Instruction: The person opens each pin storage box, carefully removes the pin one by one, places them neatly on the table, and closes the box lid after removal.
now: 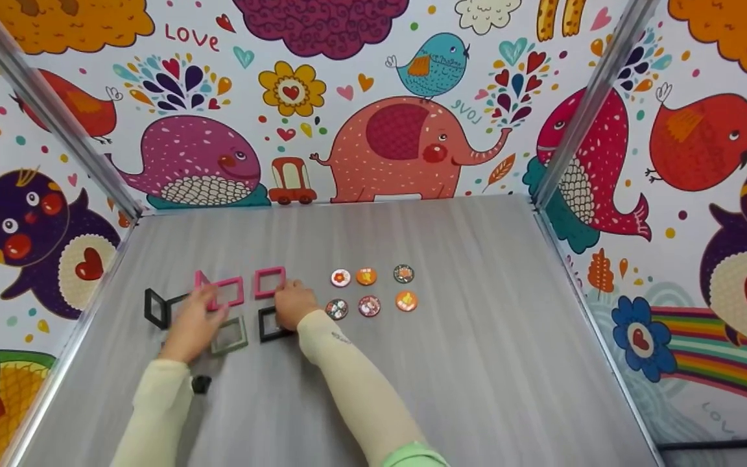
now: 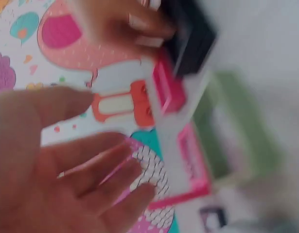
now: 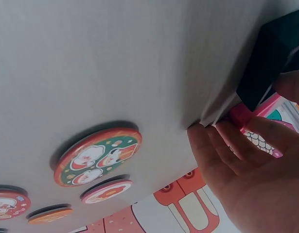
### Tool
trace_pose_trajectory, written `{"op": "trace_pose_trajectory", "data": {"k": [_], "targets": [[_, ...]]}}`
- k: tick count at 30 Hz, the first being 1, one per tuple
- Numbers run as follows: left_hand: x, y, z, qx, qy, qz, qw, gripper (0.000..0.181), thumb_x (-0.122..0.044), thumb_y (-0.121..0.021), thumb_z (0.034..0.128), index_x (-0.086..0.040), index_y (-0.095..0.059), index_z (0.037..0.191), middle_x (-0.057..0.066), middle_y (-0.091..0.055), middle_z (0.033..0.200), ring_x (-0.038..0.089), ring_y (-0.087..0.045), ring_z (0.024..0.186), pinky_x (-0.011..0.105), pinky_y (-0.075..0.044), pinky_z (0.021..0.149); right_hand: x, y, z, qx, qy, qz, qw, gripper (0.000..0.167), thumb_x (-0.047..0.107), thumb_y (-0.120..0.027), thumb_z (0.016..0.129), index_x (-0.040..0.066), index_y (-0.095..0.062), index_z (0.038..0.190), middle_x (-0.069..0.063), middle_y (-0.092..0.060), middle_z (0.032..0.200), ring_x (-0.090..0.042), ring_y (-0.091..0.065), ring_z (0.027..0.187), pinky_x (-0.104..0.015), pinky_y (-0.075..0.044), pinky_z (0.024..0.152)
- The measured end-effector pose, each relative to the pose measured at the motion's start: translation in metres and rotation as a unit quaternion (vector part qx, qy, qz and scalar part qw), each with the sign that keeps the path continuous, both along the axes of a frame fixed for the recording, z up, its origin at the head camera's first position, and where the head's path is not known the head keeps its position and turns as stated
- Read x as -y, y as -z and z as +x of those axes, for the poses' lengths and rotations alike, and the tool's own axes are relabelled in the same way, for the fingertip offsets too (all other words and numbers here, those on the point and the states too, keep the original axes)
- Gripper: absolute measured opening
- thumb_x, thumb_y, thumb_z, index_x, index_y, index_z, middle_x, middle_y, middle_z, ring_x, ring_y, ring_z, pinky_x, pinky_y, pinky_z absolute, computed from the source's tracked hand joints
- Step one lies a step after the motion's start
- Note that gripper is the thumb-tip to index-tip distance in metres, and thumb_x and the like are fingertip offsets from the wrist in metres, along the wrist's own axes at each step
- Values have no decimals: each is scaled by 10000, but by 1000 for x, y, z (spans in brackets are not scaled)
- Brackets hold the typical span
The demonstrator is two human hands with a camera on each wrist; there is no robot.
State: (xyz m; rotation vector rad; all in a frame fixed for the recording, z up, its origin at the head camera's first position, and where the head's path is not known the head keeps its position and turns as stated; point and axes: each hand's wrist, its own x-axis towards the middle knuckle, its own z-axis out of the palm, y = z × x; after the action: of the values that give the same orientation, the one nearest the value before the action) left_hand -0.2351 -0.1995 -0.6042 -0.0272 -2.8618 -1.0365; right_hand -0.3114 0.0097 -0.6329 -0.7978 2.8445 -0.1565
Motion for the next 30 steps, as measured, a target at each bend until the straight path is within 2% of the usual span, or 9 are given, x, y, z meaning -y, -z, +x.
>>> {"op": "trace_pose_trajectory", "data": {"k": [2,3,6,9,15,19,24,28,30], "targets": [[9,-2,-12,-251,-269,-246,9990,629,-117,-688,1023,176,-451,1527,371,-385,1607,546,-356,1491,642,-311,1227,-1,0,-2,-49,-36,6,10000,523,231,-692,1049,27,-601,1523,-139,-621,1433,-288,-599,1294,-414,-550,1067],[12,-1,-16,-274,-370,-396,9982,669,-111,-690,1016,194,-409,1542,392,-351,1616,556,-324,1505,651,-306,1226,-1,0,-2,-3,-17,-1,10000,519,231,-683,1057,28,-598,1527,-139,-619,1438,-288,-596,1299,-415,-545,1075],[16,6,-23,6,-425,-705,9966,783,-112,-698,1012,210,-279,1590,424,-262,1646,574,-256,1533,679,-305,1213,-2,1,-2,88,37,-56,9999,509,236,-673,1067,33,-599,1528,-134,-618,1440,-287,-593,1300,-417,-543,1078],[15,13,-24,256,-398,-858,9952,823,-131,-707,1026,188,-233,1618,399,-241,1674,563,-256,1543,687,-326,1199,-1,3,-2,100,27,-95,9999,517,241,-668,1070,38,-592,1540,-129,-615,1447,-286,-588,1306,-414,-540,1081],[6,17,-26,173,-245,-729,9969,804,-119,-732,1016,176,-281,1613,347,-246,1703,549,-277,1543,680,-356,1183,0,2,-1,100,25,-120,9999,548,249,-667,1075,48,-561,1574,-126,-602,1468,-284,-580,1316,-418,-535,1087],[-4,19,-29,401,-22,-720,9966,819,-132,-722,1024,162,-255,1629,321,-187,1734,623,-308,1494,686,-353,1182,-2,1,-1,214,86,-214,9995,547,246,-668,1078,67,-557,1583,-129,-585,1503,-293,-564,1350,-428,-513,1117],[-16,24,-32,775,72,-1017,9918,799,-202,-698,1048,131,-278,1640,277,-177,1752,670,-296,1469,780,-281,1166,-3,1,-2,272,176,-317,9990,543,245,-673,1082,91,-559,1590,-124,-584,1509,-292,-563,1351,-432,-505,1125],[-24,31,-34,874,48,-1341,9871,748,-236,-718,1037,113,-387,1609,273,-254,1731,683,-264,1482,882,-216,1110,-4,3,-2,180,173,-333,9991,553,241,-686,1068,100,-563,1588,-117,-596,1480,-283,-571,1333,-427,-521,1104],[-26,36,-35,887,29,-1493,9848,735,-242,-721,1031,108,-413,1599,273,-269,1725,695,-257,1478,894,-214,1099,-5,3,-2,171,146,-350,9991,554,240,-682,1069,101,-559,1591,-112,-598,1473,-280,-573,1333,-429,-519,1104]]}}
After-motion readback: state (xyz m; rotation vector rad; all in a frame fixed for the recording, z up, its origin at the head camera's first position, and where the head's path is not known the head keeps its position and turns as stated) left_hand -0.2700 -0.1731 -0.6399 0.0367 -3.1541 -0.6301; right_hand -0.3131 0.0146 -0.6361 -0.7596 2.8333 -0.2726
